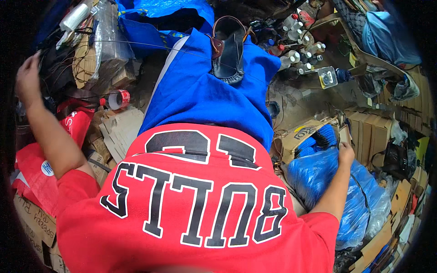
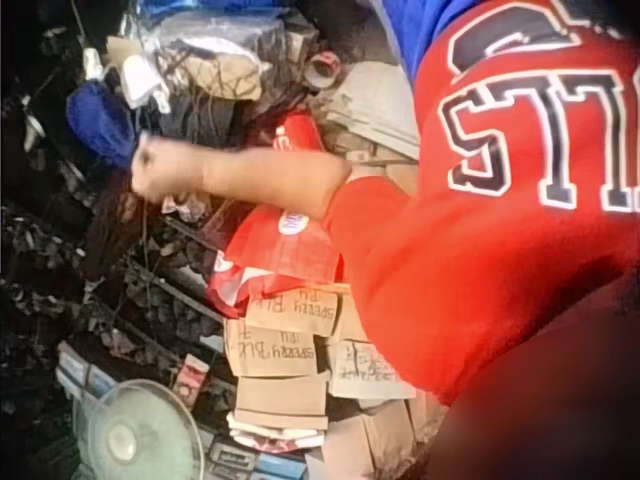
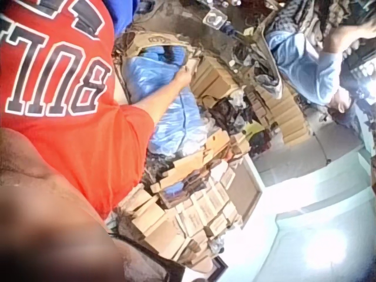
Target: Stitching a leather shoe component by hand using a needle and thread.
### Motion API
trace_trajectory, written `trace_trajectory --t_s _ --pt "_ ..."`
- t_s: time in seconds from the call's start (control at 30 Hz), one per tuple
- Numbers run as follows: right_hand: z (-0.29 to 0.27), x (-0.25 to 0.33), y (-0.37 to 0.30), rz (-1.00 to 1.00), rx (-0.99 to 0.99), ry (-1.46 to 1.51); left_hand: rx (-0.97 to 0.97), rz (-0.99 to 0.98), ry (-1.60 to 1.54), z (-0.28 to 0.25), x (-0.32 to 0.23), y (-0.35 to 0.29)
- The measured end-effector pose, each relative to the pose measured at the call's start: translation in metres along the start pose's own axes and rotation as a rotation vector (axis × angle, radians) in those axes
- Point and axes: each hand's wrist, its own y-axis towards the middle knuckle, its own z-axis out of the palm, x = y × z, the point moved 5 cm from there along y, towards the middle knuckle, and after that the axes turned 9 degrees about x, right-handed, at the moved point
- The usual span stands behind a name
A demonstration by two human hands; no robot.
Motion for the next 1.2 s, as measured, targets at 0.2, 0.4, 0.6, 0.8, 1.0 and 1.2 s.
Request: trace_trajectory --t_s 0.2,0.4,0.6,0.8,1.0,1.2 --pt "0.031 0.238 -0.043 -0.788 0.397 0.185 0.388 1.095 -0.882 0.036 -0.267 -0.16" --pt "-0.031 0.4 -0.122 -1.109 0.401 0.624 0.68 1.243 -0.924 0.081 -0.371 -0.22" --pt "-0.02 0.424 -0.113 -1.182 0.462 0.582 1.054 1.373 -0.978 0.103 -0.391 -0.217" --pt "-0.01 0.426 -0.113 -1.272 0.482 0.578 1.271 1.275 -1.079 0.114 -0.391 -0.219" --pt "-0.003 0.422 -0.127 -1.287 0.414 0.679 1.443 1.235 -1.044 0.118 -0.392 -0.222" --pt "-0.006 0.414 -0.146 -1.293 0.166 0.642 1.438 1.333 -0.945 0.109 -0.385 -0.223"
